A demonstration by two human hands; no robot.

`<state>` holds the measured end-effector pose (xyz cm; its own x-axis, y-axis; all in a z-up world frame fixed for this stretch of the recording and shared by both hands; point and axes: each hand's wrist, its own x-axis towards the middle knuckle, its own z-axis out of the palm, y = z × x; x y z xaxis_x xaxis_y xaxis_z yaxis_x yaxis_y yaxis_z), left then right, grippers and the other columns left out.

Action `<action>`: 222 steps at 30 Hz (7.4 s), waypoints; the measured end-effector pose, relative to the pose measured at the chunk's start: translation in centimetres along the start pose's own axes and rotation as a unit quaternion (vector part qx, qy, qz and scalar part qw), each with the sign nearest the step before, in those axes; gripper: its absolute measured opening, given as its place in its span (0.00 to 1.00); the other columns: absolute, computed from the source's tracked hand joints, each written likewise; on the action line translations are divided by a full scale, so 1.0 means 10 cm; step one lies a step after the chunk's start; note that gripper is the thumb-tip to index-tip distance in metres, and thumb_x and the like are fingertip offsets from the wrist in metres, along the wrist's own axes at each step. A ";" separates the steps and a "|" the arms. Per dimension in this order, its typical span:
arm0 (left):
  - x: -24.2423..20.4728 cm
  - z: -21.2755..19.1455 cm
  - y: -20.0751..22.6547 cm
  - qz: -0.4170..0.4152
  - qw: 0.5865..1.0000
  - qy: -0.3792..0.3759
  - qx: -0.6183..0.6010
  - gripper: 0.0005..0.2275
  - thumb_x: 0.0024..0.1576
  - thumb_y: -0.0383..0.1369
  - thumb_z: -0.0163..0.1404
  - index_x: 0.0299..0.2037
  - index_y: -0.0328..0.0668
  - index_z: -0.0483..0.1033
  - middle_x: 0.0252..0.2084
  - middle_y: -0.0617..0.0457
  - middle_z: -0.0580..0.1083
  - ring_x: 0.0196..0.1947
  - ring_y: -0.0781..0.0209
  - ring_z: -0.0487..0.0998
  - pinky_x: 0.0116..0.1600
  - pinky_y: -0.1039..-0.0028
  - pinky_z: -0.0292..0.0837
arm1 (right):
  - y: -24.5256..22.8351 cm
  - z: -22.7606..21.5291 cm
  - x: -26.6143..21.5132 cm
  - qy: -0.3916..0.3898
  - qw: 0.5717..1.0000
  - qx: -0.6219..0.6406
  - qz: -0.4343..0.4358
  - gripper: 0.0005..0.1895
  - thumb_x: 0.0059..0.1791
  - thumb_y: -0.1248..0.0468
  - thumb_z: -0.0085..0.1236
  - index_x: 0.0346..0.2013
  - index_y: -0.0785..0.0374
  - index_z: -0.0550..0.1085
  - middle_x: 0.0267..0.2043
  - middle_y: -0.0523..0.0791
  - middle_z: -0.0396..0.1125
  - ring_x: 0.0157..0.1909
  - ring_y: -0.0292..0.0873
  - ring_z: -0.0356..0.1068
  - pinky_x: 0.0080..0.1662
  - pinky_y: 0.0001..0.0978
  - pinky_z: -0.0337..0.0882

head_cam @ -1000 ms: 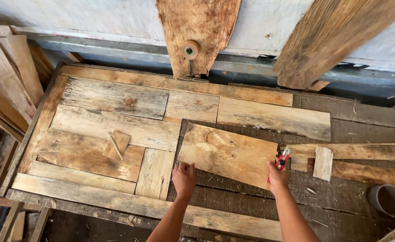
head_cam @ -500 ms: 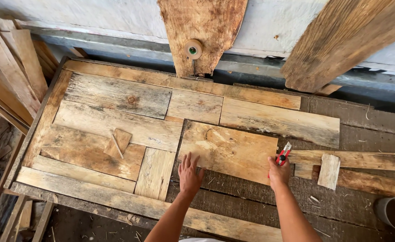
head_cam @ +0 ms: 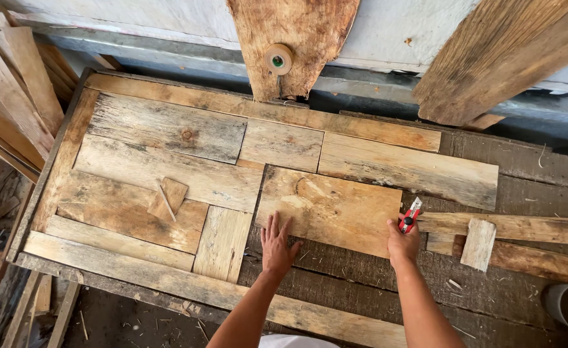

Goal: Cutting and fitting small wood planks together using a utility knife.

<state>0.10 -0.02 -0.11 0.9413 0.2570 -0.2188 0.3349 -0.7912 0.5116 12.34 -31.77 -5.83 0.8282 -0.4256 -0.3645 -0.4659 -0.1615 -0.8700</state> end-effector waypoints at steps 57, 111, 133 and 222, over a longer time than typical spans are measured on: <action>0.05 0.14 -0.05 -0.016 0.999 -0.002 0.046 0.30 0.60 0.44 0.53 0.73 0.60 0.57 0.79 0.50 0.45 0.79 0.50 0.40 0.77 0.51 0.33 | -0.28 0.07 -0.19 0.014 0.968 -0.249 -0.038 0.09 0.51 0.60 0.64 0.40 0.62 0.78 0.45 0.50 0.66 0.39 0.50 0.72 0.41 0.51 0.75; -1.01 -0.80 -1.57 -0.048 0.997 0.060 0.012 0.16 0.60 0.43 0.54 0.56 0.53 0.77 0.59 0.52 0.72 0.64 0.51 0.67 0.66 0.54 0.61 | 0.01 0.36 -2.15 -0.205 0.920 -0.202 -0.264 0.17 0.49 0.59 0.63 0.49 0.63 0.76 0.33 0.49 0.72 0.33 0.50 0.73 0.38 0.43 0.71; -1.13 -0.78 -2.38 0.041 0.999 0.008 0.015 0.30 0.63 0.44 0.47 0.76 0.62 0.52 0.81 0.43 0.40 0.80 0.41 0.35 0.75 0.37 0.27 | 0.37 1.31 -3.48 -0.259 0.859 -0.380 -0.226 0.16 0.46 0.60 0.67 0.42 0.66 0.75 0.42 0.51 0.67 0.42 0.55 0.71 0.45 0.49 0.71; -1.22 -0.92 -2.62 0.034 0.993 0.074 -0.087 0.26 0.65 0.30 0.37 0.75 0.39 0.52 0.79 0.36 0.46 0.79 0.39 0.42 0.77 0.53 0.36 | 0.38 2.58 -3.44 -0.068 0.962 -0.266 0.003 0.17 0.49 0.54 0.61 0.32 0.68 0.77 0.30 0.56 0.75 0.34 0.55 0.77 0.38 0.49 0.72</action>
<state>-19.78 22.62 -3.20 0.9538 0.2941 -0.0610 0.2597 -0.7055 0.6594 -9.90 5.25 -5.15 0.8417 -0.3139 -0.4393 -0.5337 -0.6073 -0.5886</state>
